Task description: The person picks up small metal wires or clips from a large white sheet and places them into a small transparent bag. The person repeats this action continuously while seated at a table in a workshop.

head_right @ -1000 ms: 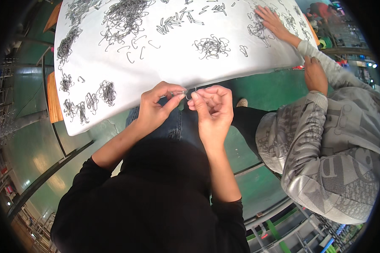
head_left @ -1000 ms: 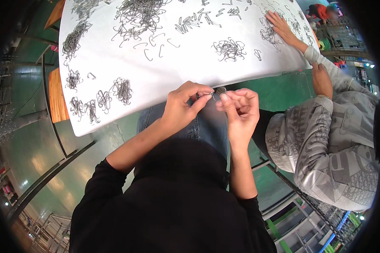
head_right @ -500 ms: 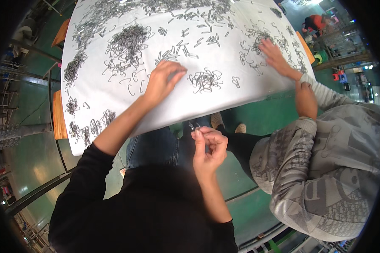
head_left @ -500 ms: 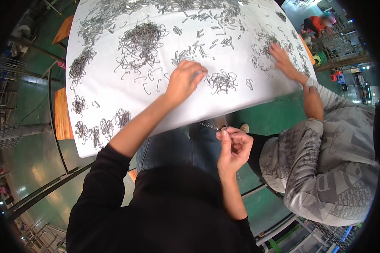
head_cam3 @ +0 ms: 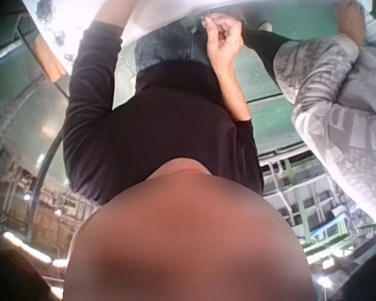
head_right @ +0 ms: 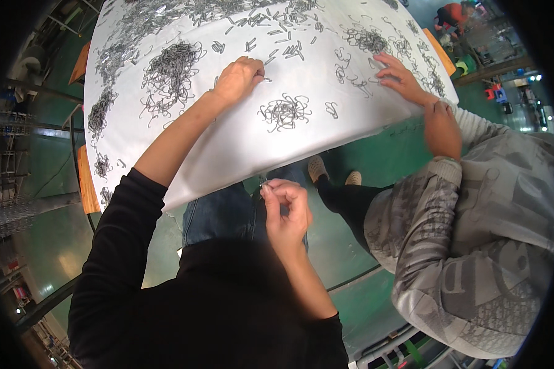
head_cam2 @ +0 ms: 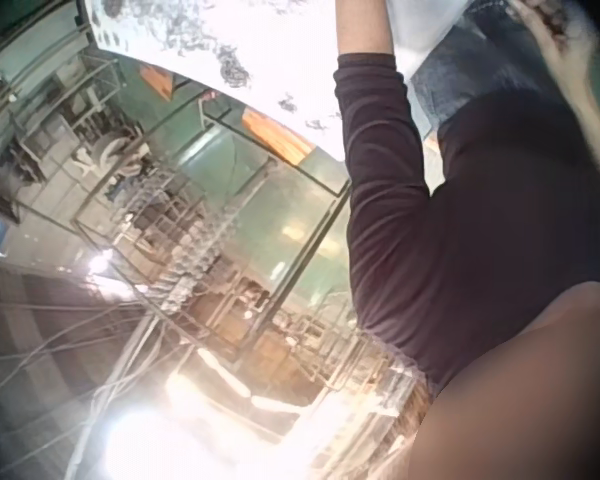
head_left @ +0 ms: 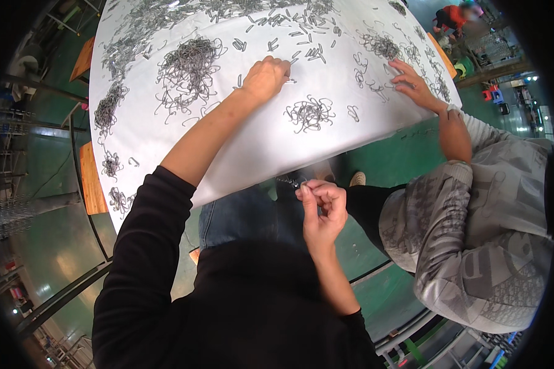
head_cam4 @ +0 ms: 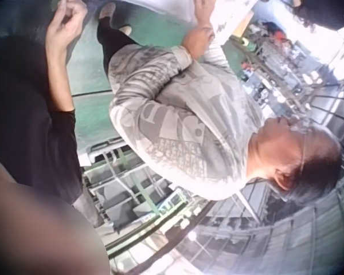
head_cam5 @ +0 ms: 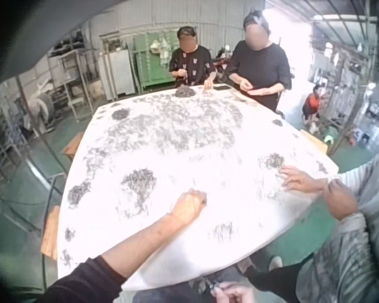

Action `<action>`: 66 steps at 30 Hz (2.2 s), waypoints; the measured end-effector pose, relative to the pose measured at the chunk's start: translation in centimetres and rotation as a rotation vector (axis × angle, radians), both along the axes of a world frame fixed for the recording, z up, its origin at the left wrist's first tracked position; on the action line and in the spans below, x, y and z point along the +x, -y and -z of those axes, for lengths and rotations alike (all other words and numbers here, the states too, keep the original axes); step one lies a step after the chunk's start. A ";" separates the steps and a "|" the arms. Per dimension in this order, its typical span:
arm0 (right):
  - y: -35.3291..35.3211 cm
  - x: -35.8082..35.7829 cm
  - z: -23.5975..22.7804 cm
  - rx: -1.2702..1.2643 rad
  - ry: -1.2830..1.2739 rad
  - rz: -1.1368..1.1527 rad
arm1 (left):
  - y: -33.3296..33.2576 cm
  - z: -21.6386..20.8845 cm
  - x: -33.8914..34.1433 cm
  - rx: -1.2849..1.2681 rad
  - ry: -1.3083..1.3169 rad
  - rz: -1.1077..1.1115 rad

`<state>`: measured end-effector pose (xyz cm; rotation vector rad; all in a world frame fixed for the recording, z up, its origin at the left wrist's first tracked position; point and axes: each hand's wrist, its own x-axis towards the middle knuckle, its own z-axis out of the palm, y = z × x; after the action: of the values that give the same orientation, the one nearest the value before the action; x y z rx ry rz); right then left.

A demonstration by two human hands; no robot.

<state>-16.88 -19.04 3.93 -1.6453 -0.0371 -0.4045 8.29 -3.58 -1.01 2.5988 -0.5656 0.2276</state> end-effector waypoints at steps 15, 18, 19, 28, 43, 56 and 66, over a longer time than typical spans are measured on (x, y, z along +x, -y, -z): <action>-0.3 -0.1 0.5 -0.090 -0.005 -0.045 | -1.4 0.2 -8.6 -0.196 -0.073 -0.173; -0.6 -0.2 0.7 -0.063 -0.010 -0.036 | -1.5 -0.4 -9.2 -0.155 -0.116 -0.173; -0.7 -0.3 0.8 -0.055 0.008 -0.027 | -1.5 -0.7 -9.7 -0.149 -0.141 -0.186; -1.2 -0.2 1.1 -0.141 0.073 -0.065 | -0.9 -5.3 -19.4 -1.052 -0.738 -0.179; -1.2 -0.5 2.8 -0.432 0.202 -0.042 | 0.2 -6.0 -23.9 -0.987 -0.329 -0.134; -9.7 13.9 -0.7 -0.688 0.168 -0.591 | -3.0 0.7 -22.7 -1.017 -0.314 0.097; -18.5 17.9 2.3 -1.062 0.370 -0.871 | -3.6 2.2 -22.5 -0.935 -0.114 0.221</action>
<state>0.97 -0.55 1.67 -2.3203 -1.3939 0.0369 -14.17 -0.01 -3.24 1.6241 -0.5281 0.2024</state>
